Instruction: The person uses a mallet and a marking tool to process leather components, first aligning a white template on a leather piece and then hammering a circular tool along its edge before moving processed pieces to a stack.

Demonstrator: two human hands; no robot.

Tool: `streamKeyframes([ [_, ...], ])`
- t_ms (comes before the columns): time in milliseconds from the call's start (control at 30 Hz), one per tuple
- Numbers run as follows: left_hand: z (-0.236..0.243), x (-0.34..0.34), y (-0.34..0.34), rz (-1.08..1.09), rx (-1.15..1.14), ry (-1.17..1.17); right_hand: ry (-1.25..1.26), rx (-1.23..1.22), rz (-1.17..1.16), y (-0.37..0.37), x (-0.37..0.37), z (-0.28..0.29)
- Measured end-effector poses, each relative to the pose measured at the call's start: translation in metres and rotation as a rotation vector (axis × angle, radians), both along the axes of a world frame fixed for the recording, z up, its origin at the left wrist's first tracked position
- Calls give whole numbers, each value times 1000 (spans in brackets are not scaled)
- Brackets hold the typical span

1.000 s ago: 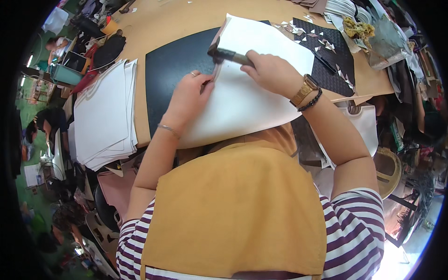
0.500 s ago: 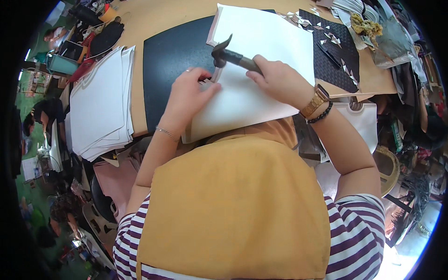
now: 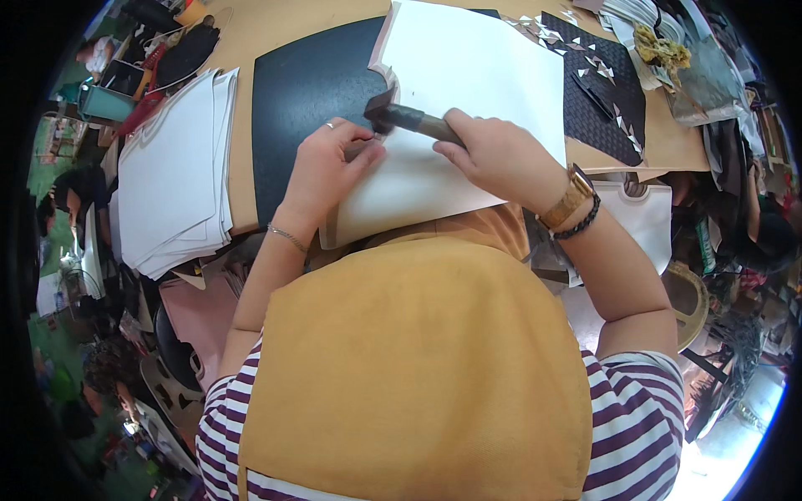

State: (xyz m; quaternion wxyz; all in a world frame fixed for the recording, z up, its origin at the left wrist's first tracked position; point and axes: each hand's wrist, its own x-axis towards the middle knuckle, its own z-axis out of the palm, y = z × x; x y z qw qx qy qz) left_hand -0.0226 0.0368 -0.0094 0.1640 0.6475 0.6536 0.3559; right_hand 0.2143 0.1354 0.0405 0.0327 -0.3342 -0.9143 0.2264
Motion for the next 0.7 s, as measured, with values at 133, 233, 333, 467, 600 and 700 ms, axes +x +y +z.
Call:
streamKeyframes([
  [133,18,-15,-3,32,-274,-33,20,-90,-38,5,1,-2],
  [233,17,-24,0,-72,-279,-93,33,-125,-51,4,2,-6],
  [333,11,-26,0,-131,-241,-29,52,-113,-57,1,1,-3],
  [467,11,-19,-4,-170,-5,266,180,-66,-19,-10,-7,4],
  [600,8,-14,-8,-154,91,419,-19,85,22,-10,-7,16],
  [700,8,-14,-10,-150,94,448,97,28,16,-10,-12,20],
])
